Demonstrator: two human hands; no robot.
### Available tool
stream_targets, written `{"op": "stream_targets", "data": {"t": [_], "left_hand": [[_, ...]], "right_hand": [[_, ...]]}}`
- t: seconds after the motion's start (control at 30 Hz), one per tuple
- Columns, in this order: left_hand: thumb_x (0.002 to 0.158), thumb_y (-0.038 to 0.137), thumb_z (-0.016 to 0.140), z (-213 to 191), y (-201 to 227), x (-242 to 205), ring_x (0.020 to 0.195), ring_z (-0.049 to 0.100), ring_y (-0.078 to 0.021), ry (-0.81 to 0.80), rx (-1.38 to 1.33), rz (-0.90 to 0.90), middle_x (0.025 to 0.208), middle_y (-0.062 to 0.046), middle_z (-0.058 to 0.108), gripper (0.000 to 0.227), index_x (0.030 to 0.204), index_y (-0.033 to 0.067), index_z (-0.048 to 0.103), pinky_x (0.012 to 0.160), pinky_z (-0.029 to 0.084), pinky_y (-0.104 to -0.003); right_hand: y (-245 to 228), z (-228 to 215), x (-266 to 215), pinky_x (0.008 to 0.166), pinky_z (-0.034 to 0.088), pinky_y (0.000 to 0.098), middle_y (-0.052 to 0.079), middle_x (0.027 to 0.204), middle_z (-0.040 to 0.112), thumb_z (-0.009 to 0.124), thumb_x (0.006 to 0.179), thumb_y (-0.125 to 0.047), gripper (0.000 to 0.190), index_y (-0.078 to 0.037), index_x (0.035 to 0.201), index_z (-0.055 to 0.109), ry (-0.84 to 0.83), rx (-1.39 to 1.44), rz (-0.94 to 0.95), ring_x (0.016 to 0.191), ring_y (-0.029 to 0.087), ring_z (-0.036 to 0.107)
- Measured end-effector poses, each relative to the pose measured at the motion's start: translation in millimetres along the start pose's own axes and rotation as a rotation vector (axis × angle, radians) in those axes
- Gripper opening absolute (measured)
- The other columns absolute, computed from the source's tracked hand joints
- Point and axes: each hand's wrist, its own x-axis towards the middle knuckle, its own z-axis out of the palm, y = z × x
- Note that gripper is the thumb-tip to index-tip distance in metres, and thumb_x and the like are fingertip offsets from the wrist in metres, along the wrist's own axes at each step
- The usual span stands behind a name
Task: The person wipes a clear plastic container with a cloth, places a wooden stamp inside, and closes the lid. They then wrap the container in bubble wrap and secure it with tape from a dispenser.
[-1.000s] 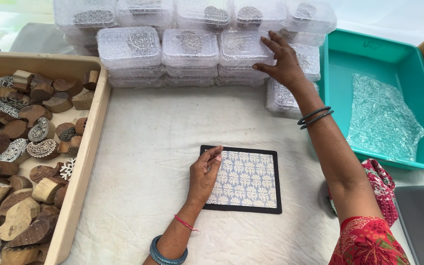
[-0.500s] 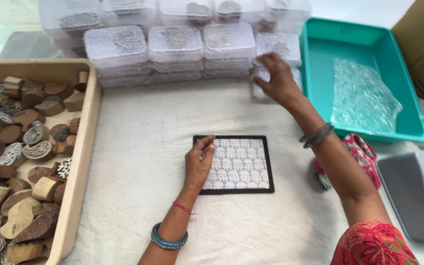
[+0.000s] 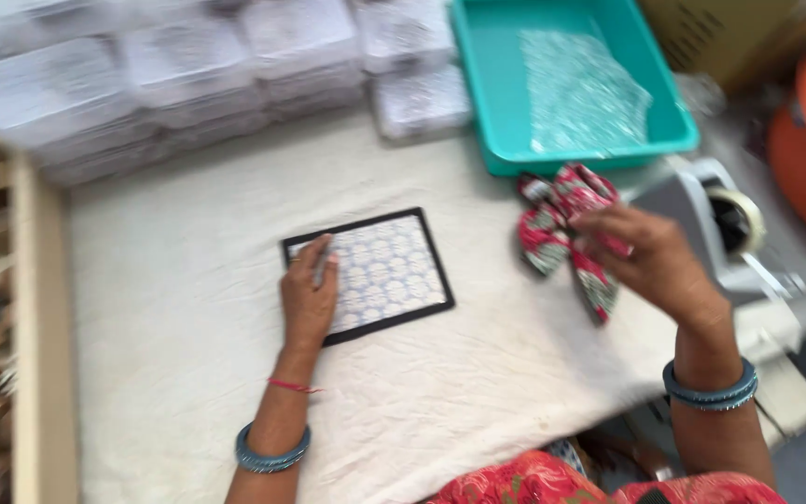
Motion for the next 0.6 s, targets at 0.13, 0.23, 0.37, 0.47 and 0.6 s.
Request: {"op": "stream_targets", "data": {"t": [0.13,0.23,0.37,0.47,0.6], "left_hand": [[0.100,0.013,0.064,-1.5,17.0,-3.3,0.122,0.066,-0.0330,-0.066,0.067,0.109,0.130,-0.016,0.069,0.031,0.129,0.0046,0.069,0.103,0.052,-0.041],[0.099,0.011,0.064,-0.9,25.5,-3.6,0.125,0.062,-0.0344,-0.061,0.201,0.203,0.131,-0.016,0.069,0.028,0.126,0.0020,0.069,0.108,0.049,-0.044],[0.099,0.011,0.064,0.1,18.8,-2.6,0.128,0.060,-0.0340,-0.037,0.241,0.215,0.131,-0.014,0.070,0.027,0.124,0.0021,0.070,0.109,0.047,-0.044],[0.100,0.013,0.064,1.0,12.0,-4.4,0.126,0.061,-0.0335,-0.014,0.238,0.220,0.129,-0.015,0.070,0.027,0.123,0.0025,0.070,0.108,0.048,-0.044],[0.099,0.013,0.064,2.7,12.7,-4.0,0.125,0.061,-0.0329,-0.002,0.206,0.226,0.128,-0.015,0.070,0.027,0.123,0.0026,0.069,0.108,0.048,-0.043]], "right_hand": [[7.6,-35.3,-48.9,0.076,0.059,0.0313,0.009,0.103,0.074,0.073,0.096,-0.003,0.017,-0.004,0.113,0.076,0.224,0.046,0.271,0.091,0.020,0.073],[18.1,-31.4,-79.5,0.064,0.055,0.0280,0.007,0.086,0.073,0.077,0.107,-0.007,0.006,-0.001,0.109,0.076,0.404,0.022,0.404,0.074,0.015,0.071],[14.6,3.5,-72.1,0.073,0.053,0.0327,0.011,0.092,0.072,0.076,0.105,-0.023,0.022,-0.001,0.107,0.075,0.378,0.000,0.401,0.082,0.019,0.068],[-1.3,29.3,-31.7,0.089,0.053,0.0408,0.018,0.118,0.067,0.077,0.096,-0.033,0.041,-0.002,0.122,0.074,0.271,-0.123,0.204,0.109,0.029,0.062],[12.0,74.2,1.6,0.086,0.051,0.0483,0.025,0.140,0.059,0.078,0.080,-0.048,0.066,-0.008,0.132,0.074,0.136,-0.510,0.042,0.120,0.037,0.056]]}}
